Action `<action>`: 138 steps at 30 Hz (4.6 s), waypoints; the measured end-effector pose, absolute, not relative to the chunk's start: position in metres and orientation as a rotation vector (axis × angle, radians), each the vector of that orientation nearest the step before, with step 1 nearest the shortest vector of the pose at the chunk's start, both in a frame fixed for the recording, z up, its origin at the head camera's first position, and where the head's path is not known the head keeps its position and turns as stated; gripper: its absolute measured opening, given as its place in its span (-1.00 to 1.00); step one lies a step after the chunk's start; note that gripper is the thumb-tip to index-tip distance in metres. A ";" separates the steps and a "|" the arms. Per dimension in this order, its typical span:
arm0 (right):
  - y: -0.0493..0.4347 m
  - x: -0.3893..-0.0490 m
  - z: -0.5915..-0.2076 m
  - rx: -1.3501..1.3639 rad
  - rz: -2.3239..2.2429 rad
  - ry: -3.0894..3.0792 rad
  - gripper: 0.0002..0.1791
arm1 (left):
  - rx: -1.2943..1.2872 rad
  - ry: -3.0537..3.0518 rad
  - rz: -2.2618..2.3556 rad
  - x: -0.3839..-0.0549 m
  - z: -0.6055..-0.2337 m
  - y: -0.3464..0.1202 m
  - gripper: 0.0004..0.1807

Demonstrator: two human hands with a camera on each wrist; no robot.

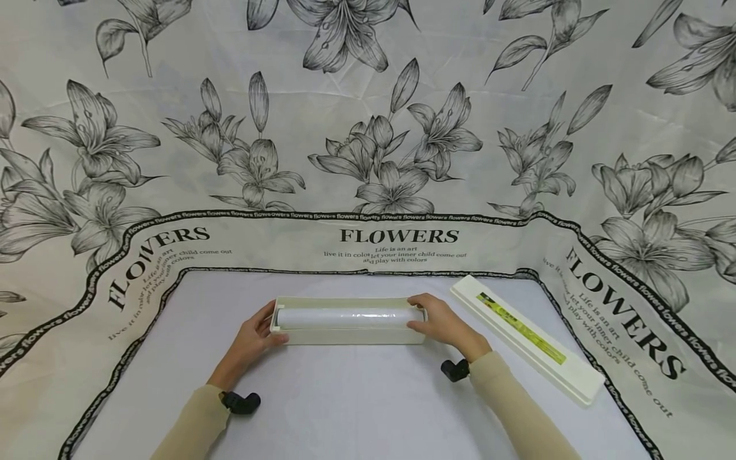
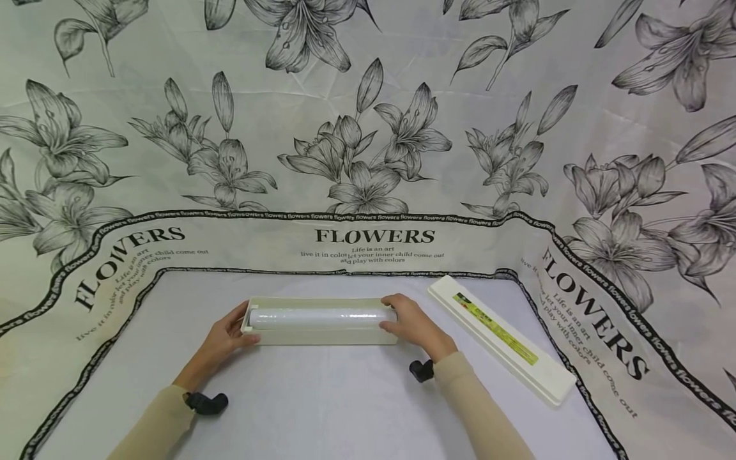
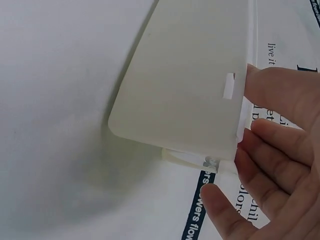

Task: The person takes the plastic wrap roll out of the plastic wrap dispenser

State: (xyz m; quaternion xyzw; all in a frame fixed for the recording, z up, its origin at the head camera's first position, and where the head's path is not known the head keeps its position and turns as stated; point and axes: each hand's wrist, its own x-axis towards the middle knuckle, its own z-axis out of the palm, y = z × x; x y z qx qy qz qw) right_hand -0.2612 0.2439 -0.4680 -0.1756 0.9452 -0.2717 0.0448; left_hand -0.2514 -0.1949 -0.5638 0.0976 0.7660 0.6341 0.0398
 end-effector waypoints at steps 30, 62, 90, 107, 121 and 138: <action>0.240 -0.280 -0.470 -0.565 -0.748 2.799 -0.42 | 0.305 2.318 1.967 -0.251 -0.562 -0.192 0.10; 0.231 -0.275 -0.466 -0.524 -0.578 2.930 -0.35 | 0.257 2.368 1.907 -0.249 -0.560 -0.193 0.10; 0.235 -0.259 -0.454 -0.740 -0.909 2.823 -0.39 | 0.294 2.278 1.986 -0.248 -0.561 -0.196 0.11; 0.229 -0.254 -0.452 -0.751 -0.851 2.786 -0.40 | 0.260 2.302 1.955 -0.250 -0.560 -0.195 0.13; 0.244 -0.246 -0.459 -0.775 -0.887 2.820 -0.39 | 0.265 2.294 1.962 -0.249 -0.559 -0.195 0.11; 0.272 -0.236 -0.458 -0.710 -1.004 2.892 -0.43 | 0.267 2.294 1.967 -0.249 -0.560 -0.194 0.10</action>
